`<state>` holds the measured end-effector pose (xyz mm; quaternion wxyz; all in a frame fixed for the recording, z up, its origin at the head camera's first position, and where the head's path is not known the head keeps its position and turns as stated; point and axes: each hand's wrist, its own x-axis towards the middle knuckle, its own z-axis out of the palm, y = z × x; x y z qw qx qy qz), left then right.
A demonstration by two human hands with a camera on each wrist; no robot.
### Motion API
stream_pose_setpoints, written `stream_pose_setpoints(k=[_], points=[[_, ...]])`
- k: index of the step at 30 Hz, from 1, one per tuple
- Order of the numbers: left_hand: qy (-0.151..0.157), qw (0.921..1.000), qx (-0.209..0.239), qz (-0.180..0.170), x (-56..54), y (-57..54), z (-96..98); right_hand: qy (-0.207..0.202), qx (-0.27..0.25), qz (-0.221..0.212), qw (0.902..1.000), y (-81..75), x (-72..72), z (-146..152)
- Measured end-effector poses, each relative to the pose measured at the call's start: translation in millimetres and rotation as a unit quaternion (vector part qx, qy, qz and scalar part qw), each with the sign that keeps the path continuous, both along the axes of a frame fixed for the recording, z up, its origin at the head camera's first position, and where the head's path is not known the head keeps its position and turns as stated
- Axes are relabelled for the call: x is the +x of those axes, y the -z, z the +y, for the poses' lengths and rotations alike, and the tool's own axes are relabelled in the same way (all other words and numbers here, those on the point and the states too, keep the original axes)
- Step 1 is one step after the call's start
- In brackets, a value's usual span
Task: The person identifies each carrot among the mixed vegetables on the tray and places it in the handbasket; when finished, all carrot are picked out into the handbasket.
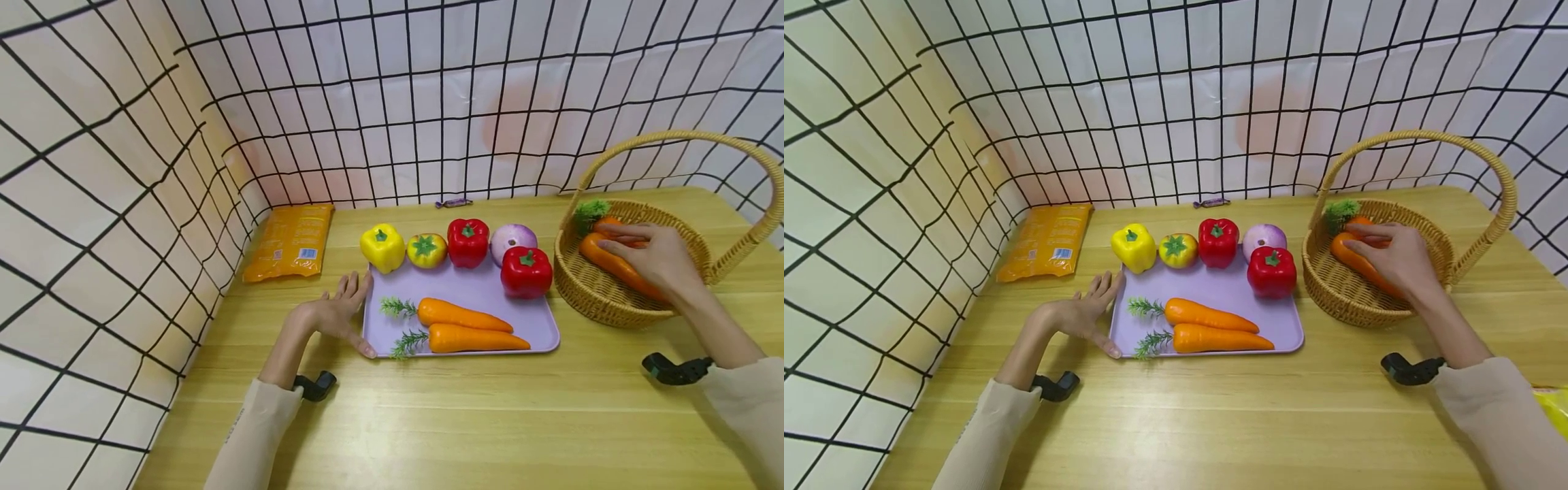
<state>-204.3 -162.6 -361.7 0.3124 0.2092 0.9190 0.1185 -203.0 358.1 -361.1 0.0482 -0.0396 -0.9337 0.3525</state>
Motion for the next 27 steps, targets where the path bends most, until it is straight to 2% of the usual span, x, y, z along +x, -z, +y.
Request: stream_pose_setpoints(k=[5, 10, 15, 23, 27], points=[[-0.001, 1.0000, -0.005, 0.002, -0.3, -0.3, 0.4, -0.010, 0.002, 0.018, 0.9998, -14.5, 13.6, -15], [-0.001, 1.0000, -0.007, 0.002, 0.3, -0.6, 0.4, -0.030, -0.027, 0.060, 0.9974, -31.7, 29.2, -34], [0.000, 1.0000, -0.002, 0.003, -0.5, 0.2, 1.1, -0.060, -0.022, 0.101, 0.9929, -46.7, 43.2, -62], [-0.002, 1.0000, -0.006, 0.002, 0.8, -0.7, 0.8, -0.115, -0.019, 0.096, 0.9885, -60.3, 55.3, -109], [-0.001, 1.0000, -0.006, 0.002, 0.5, -0.2, 0.9, -0.148, -0.028, 0.096, 0.9839, -62.2, 59.0, -131]])
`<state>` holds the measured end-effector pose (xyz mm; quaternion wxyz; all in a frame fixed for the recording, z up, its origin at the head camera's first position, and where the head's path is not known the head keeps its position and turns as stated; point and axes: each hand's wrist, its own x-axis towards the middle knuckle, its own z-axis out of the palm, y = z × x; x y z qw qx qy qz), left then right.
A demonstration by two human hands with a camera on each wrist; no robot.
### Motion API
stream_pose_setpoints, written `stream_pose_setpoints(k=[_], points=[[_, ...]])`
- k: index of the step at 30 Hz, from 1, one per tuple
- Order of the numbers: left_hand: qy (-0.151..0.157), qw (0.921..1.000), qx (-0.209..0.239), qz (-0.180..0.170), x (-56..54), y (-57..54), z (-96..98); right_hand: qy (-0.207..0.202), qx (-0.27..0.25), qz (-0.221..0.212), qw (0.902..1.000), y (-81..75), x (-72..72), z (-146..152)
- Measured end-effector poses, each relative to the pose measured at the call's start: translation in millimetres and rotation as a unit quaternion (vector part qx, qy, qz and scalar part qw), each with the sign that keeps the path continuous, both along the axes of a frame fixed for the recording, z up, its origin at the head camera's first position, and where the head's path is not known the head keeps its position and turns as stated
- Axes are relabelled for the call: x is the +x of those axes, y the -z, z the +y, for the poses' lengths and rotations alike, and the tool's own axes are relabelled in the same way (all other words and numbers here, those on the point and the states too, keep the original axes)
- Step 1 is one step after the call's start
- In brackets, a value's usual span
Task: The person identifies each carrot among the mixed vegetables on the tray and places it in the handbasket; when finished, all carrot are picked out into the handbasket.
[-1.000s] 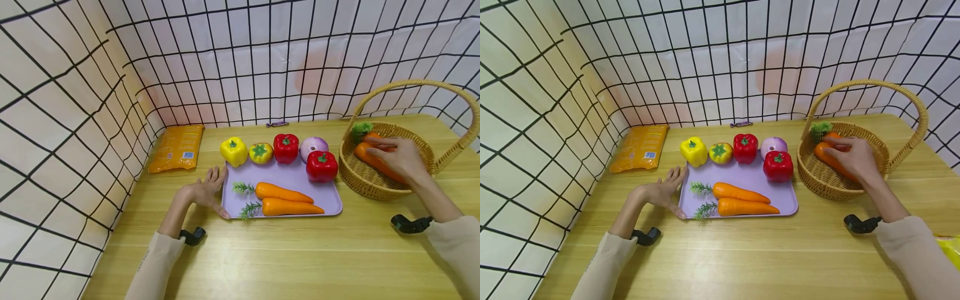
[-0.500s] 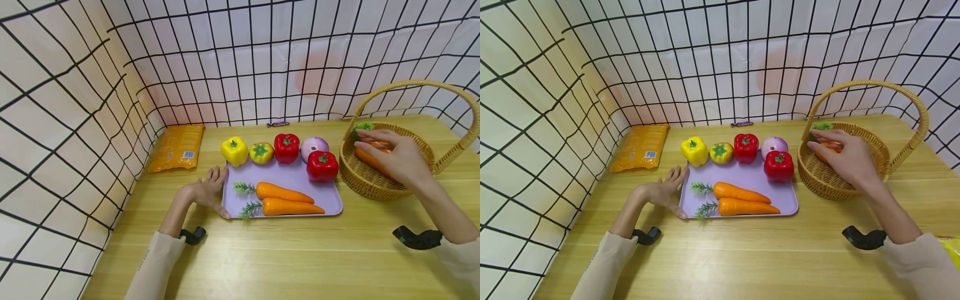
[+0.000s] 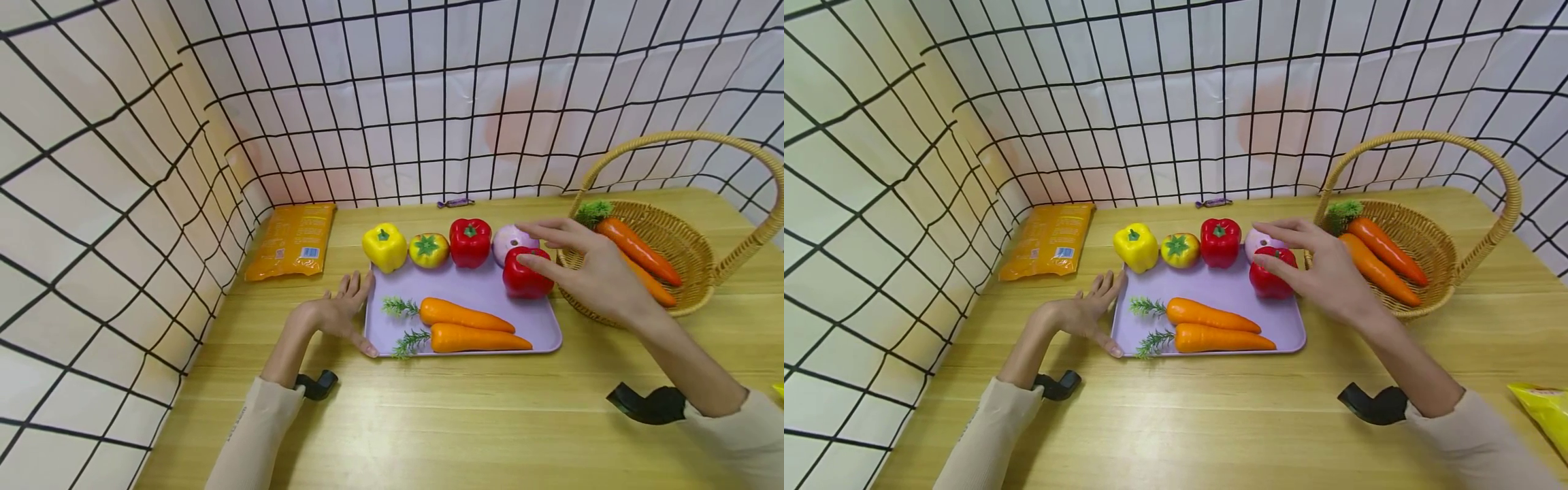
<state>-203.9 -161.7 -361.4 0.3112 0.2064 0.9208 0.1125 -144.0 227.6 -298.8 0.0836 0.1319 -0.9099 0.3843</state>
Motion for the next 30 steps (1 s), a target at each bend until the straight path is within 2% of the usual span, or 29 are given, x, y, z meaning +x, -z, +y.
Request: stream_pose_setpoints(k=[9, 13, 18, 24, 30], points=[[0.003, 1.0000, -0.002, 0.003, 0.3, -0.6, 0.2, -0.092, -0.009, 0.002, 0.9957, 16.0, 0.6, -42], [0.001, 1.0000, -0.007, 0.002, 0.5, -0.9, 0.3, -0.116, -0.011, -0.021, 0.9930, 25.0, -0.7, -59], [-0.001, 1.0000, -0.008, 0.001, 0.3, -0.3, -0.2, -0.149, 0.012, -0.053, 0.9874, 38.9, -5.6, -76], [-0.003, 1.0000, -0.009, 0.000, 0.2, 0.6, -0.8, -0.165, 0.016, -0.109, 0.9801, 53.4, -15.2, -88], [-0.003, 1.0000, -0.008, 0.000, 0.8, 0.3, -1.9, -0.170, 0.024, -0.148, 0.9740, 59.3, -24.5, -92]])
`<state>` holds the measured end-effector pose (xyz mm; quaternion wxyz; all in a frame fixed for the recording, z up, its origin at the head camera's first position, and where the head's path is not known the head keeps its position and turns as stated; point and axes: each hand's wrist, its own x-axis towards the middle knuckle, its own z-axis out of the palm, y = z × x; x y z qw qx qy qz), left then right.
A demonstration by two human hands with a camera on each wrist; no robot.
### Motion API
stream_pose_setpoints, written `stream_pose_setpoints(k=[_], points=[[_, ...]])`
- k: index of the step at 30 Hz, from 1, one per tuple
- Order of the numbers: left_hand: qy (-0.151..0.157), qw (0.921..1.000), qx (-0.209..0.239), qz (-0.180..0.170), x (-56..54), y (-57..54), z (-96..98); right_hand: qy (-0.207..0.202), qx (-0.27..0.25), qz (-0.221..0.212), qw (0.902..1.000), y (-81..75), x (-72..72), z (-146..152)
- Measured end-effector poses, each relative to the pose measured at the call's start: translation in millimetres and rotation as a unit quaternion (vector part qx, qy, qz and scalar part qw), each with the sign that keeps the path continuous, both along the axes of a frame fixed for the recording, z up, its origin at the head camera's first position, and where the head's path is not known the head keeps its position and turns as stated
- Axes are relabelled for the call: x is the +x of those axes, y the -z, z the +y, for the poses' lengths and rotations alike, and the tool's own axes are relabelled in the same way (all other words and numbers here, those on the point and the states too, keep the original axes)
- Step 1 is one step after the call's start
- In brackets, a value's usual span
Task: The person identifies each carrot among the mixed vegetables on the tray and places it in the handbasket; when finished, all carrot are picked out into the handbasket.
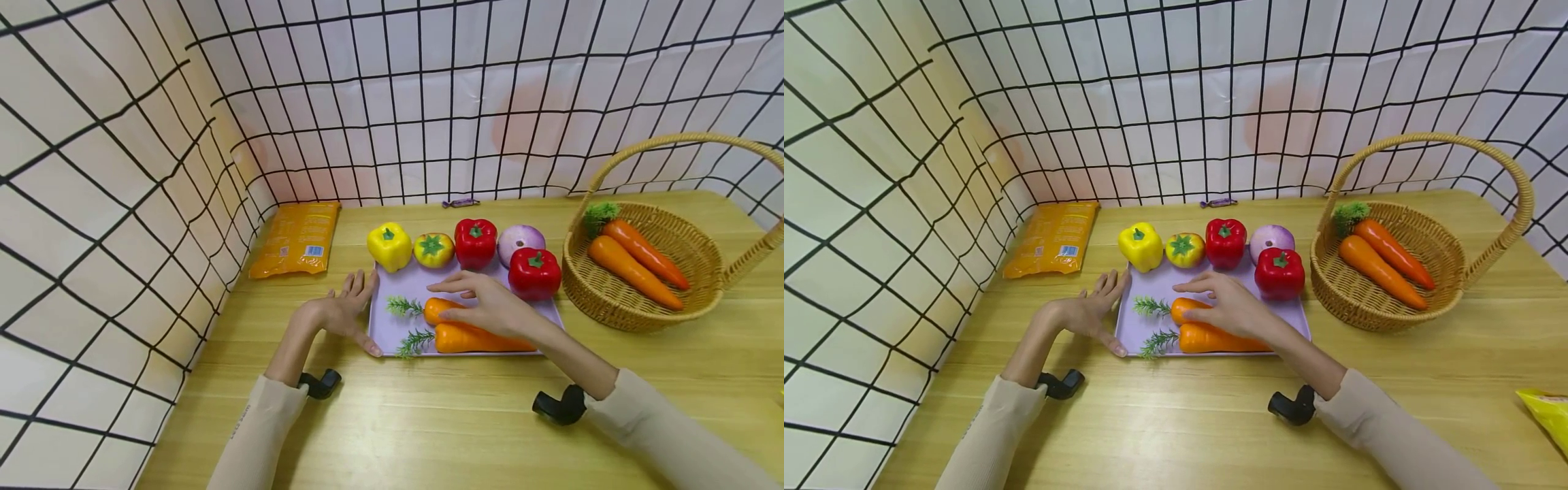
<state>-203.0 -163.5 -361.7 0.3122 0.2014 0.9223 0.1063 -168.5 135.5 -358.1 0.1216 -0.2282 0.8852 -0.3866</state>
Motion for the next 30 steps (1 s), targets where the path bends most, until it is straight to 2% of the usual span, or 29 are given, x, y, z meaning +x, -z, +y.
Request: stream_pose_setpoints(k=[15, 23, 30], points=[[0.002, 1.0000, 0.001, 0.001, -0.5, 0.2, 0.5, -0.026, -0.010, 0.003, 0.9996, 13.0, -13.1, -4], [-0.001, 1.0000, 0.000, -0.001, -0.8, 0.5, 0.9, -0.023, -0.017, -0.030, 0.9991, 15.8, -15.5, -3], [-0.006, 1.0000, 0.002, -0.006, -0.7, 0.5, 0.7, -0.019, -0.005, -0.043, 0.9989, 13.8, -18.1, -3]])
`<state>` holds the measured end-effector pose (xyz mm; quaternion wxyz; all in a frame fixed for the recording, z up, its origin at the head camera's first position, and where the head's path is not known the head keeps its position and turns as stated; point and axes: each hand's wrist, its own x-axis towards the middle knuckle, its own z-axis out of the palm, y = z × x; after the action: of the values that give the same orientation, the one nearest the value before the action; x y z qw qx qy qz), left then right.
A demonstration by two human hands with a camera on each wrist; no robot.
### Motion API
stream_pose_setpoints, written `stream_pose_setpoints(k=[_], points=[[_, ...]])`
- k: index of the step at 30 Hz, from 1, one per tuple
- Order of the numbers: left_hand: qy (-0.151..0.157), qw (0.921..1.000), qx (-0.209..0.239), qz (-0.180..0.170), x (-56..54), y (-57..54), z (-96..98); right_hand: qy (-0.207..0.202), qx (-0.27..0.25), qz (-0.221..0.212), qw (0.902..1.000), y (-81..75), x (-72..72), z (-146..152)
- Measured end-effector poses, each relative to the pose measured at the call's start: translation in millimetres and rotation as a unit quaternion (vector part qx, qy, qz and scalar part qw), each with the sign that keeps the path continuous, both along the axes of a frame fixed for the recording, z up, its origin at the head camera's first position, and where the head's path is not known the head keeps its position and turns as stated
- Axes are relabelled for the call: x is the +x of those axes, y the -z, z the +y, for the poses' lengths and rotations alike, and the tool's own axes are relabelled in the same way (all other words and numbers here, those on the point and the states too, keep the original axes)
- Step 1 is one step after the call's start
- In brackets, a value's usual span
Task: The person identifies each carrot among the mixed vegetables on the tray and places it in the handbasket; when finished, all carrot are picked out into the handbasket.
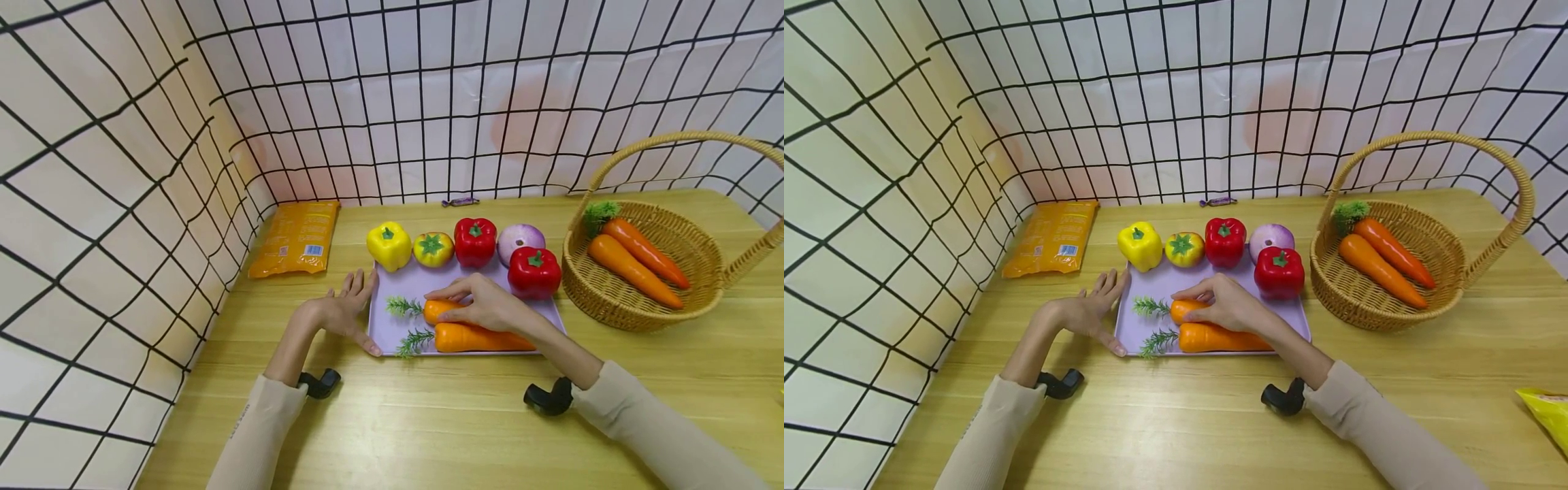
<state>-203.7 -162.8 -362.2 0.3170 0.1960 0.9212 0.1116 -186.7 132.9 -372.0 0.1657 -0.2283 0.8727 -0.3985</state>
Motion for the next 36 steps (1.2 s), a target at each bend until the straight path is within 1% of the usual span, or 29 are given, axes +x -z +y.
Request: stream_pose_setpoints(k=[11, 19, 26, 30, 36], points=[[0.003, 1.0000, 0.002, 0.005, 0.4, 0.8, -1.0, -0.014, -0.018, -0.025, 0.9994, -0.3, -1.4, 3], [0.001, 1.0000, 0.003, 0.005, 0.8, 1.1, -0.6, -0.015, -0.032, -0.021, 0.9991, 4.2, -1.1, 4], [0.002, 0.9999, 0.006, 0.008, 1.0, 0.0, 0.3, -0.005, -0.039, -0.027, 0.9989, 1.4, 1.0, 6], [0.004, 0.9999, 0.006, 0.011, 0.4, -0.2, 0.4, 0.008, -0.035, -0.017, 0.9992, -2.7, 2.7, 8], [0.008, 0.9999, 0.001, 0.012, 1.2, -1.1, 0.1, 0.009, -0.026, 0.010, 0.9996, -8.9, 5.2, 8]])
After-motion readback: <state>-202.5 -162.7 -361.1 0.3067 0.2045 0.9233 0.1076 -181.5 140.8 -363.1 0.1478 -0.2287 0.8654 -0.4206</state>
